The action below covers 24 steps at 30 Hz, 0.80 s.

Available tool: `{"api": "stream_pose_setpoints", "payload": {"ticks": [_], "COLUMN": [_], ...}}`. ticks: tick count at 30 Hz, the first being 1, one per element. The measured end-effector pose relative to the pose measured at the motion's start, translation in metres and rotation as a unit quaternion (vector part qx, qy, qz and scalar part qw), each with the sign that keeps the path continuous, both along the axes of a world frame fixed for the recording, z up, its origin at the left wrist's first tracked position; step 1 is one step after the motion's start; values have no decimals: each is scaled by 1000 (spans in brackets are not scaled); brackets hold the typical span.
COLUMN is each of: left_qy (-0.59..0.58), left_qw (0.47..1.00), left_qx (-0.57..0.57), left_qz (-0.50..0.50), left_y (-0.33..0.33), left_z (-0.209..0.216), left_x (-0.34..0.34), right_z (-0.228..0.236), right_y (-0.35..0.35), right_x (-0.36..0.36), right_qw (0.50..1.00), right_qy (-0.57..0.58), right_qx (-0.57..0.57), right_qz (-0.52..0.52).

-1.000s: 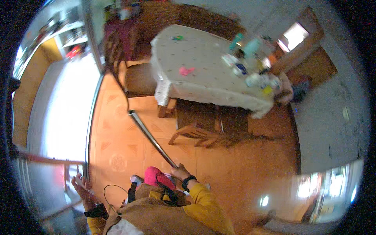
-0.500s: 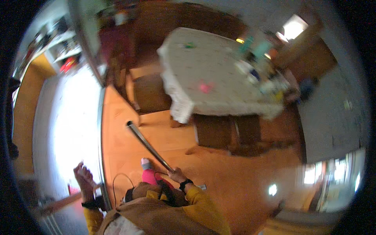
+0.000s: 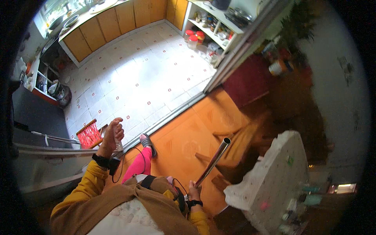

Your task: The person assembles a broom by connecting the handle to the brush head in the kitchen, then walks to the bathroom to retrieve a second handle segment. They return to the kitchen and attach the second segment to complete the broom.

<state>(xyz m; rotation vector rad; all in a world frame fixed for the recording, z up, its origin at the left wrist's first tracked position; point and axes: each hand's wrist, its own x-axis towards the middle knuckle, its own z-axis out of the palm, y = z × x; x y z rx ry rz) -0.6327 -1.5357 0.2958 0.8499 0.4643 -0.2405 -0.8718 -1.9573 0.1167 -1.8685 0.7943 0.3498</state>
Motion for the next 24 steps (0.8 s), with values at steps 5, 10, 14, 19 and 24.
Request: {"api": "stream_pose_setpoints", "payload": {"ticks": [5, 10, 14, 19, 24], "left_qy": [-10, -39, -186, -313, -331], "left_qw": [1000, 973, 874, 844, 840], "left_qx": [11, 79, 189, 156, 273], "left_qz": [-8, -212, -408, -407, -331], "left_y": [49, 49, 26, 14, 31], "left_z": [-9, 22, 45, 46, 35], "left_x": [113, 218, 285, 386, 508], "right_z": [12, 24, 51, 60, 34], "right_y": [45, 102, 156, 223, 249], "right_x": [139, 290, 403, 532, 679], "right_qw": [999, 992, 982, 959, 939], "right_qy": [45, 35, -26, -67, -95], "right_qx": [-12, -64, 47, 33, 72], "right_qz": [13, 106, 182, 273, 324]}}
